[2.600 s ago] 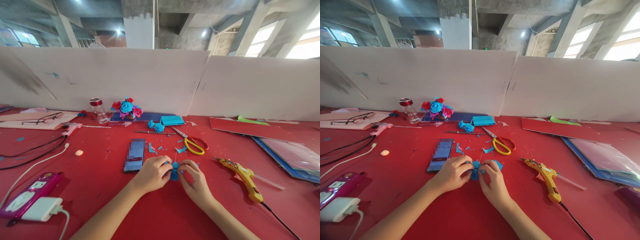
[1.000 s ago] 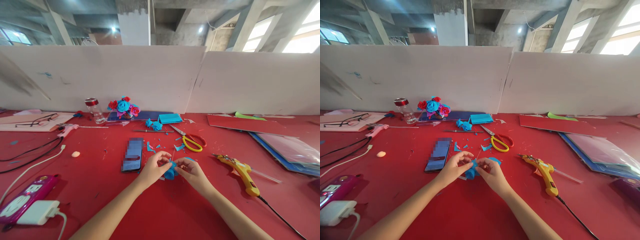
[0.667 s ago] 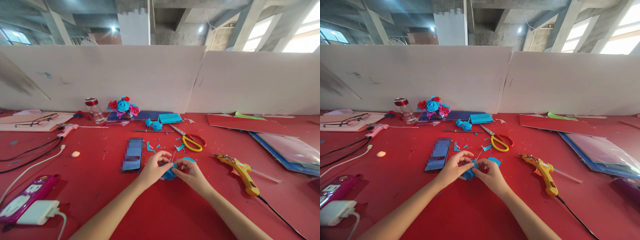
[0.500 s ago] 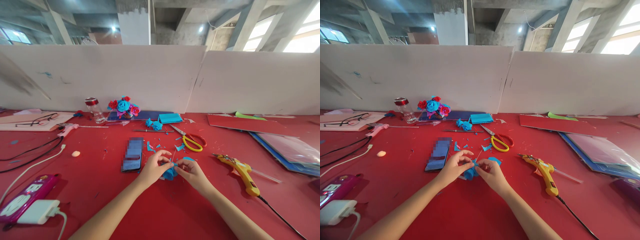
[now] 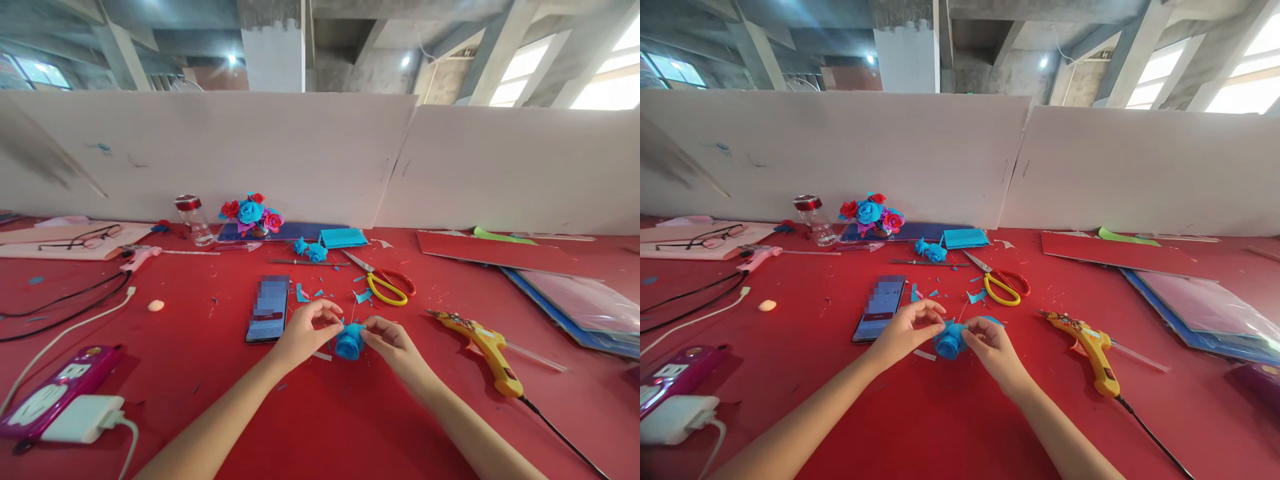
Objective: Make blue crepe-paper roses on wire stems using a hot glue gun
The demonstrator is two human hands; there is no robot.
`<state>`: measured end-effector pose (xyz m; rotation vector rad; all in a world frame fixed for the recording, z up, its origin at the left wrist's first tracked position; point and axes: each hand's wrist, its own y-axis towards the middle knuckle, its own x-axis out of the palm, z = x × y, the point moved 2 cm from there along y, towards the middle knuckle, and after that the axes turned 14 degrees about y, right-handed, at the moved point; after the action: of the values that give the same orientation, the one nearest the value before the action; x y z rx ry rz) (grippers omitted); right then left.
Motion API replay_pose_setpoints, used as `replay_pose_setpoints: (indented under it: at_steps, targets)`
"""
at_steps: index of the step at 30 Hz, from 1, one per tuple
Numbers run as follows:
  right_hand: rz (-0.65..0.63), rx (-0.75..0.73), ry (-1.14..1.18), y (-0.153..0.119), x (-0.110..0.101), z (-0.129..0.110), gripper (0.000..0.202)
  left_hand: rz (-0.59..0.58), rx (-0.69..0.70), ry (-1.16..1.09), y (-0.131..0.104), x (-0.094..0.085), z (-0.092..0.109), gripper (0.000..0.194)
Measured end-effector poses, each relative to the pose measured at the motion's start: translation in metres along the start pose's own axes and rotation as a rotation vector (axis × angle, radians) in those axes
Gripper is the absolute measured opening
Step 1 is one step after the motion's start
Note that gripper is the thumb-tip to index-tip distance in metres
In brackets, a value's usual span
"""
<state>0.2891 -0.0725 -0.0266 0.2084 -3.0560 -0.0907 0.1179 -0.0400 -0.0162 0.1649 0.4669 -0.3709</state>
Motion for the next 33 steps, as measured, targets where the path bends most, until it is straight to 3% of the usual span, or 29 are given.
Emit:
replay_pose_setpoints:
  at_steps: [10, 14, 18, 23, 27, 33]
  targets:
    - [0.009, -0.102, -0.168, 0.005, 0.0, 0.009, 0.021, -0.032, 0.018, -0.074, 0.001, 0.008, -0.003, 0.016]
    - [-0.021, -0.088, -0.171, 0.004, 0.0, 0.007, 0.023, 0.012, 0.045, -0.076, 0.004, 0.009, -0.002, 0.014]
    - [-0.014, -0.082, -0.166, 0.004, -0.001, 0.006, 0.025, 0.115, 0.239, 0.138, 0.0, -0.002, 0.006, 0.002]
    - [-0.019, -0.081, -0.154, 0.005, -0.001, 0.008, 0.025, 0.064, 0.477, 0.447, -0.011, -0.009, 0.013, 0.015]
    - [-0.023, -0.093, -0.15, 0.005, -0.002, 0.008, 0.024, 0.084, 0.553, 0.598, -0.013, -0.006, 0.014, 0.007]
    - [-0.037, -0.104, -0.15, 0.005, -0.002, 0.01, 0.024, 0.054, 0.564, 0.668, -0.012, -0.004, 0.017, 0.013]
